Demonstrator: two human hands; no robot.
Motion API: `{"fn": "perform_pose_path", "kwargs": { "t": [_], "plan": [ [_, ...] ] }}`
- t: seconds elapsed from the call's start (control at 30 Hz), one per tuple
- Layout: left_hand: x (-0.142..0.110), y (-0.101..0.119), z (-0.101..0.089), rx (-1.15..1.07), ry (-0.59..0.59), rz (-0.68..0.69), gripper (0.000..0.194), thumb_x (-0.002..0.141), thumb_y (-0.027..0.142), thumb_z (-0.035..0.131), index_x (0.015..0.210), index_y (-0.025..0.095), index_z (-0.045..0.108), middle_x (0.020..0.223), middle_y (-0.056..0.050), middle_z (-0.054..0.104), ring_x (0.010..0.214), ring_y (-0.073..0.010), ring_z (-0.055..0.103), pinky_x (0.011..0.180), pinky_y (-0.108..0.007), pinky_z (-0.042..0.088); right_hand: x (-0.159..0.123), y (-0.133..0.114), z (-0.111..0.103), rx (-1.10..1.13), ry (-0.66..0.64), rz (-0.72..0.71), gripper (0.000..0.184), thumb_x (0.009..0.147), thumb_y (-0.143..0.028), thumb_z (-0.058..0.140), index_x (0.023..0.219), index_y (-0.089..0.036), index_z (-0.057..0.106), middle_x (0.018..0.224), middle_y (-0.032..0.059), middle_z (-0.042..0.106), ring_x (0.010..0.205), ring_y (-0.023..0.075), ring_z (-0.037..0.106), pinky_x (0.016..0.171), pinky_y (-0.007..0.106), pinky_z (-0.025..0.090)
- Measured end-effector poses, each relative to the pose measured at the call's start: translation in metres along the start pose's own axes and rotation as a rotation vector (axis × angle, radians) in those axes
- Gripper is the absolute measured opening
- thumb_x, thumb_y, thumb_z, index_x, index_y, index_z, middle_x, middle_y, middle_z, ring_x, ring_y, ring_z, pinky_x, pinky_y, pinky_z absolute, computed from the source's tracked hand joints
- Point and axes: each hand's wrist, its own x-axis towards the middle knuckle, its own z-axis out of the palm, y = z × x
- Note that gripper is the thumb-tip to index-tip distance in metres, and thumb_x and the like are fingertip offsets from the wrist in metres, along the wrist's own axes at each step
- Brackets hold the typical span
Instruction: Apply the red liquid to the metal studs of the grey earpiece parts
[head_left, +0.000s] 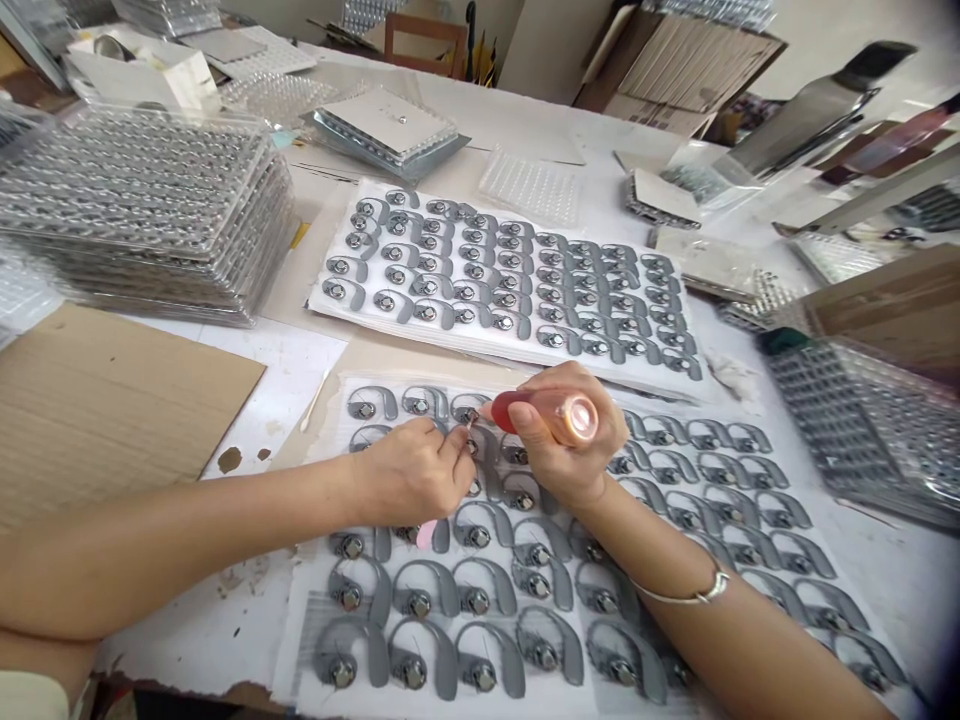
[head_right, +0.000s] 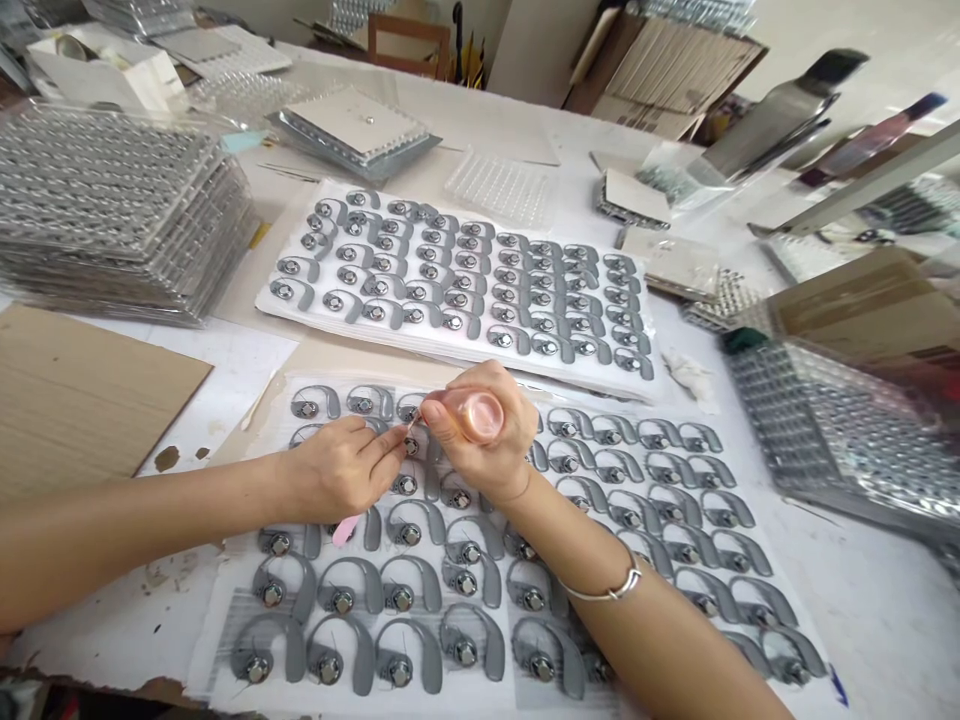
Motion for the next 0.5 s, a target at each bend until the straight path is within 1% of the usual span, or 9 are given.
{"fn": "perform_pose_path", "kwargs": {
  "t": [0.3,0.5],
  "plan": [
    [-0.0014,0.0008,0.0020,0.003,0.012,-0.005,0.011,0.084,0.007,0.052,0.081,0.006,0.062,0.088,-0.022,0.072,0.056,-0.0200,0.064,0.050,-0.032,0.046,-0.0027,0.0023,0.0002,0.012,0.003,-0.024,0.013,0.081,-0.023,0.070,0.085,-0.019,0.059,0.070,0.0011,0.060,0.059,0.0154,0.054,0.053,0.030,0.045],
    [-0.0019,0.0007,0.0029,0.029,0.014,-0.003,0.013,0.087,0.008,0.051,0.080,0.007,0.062,0.088,-0.021,0.072,0.056,-0.0183,0.064,0.049,-0.030,0.046,-0.0033,0.0043,-0.0028,-0.005,0.077,0.029,0.018,0.083,-0.036,0.068,0.085,-0.021,0.059,0.069,0.0010,0.058,0.058,0.0170,0.054,0.052,0.032,0.044]
  ]
}}
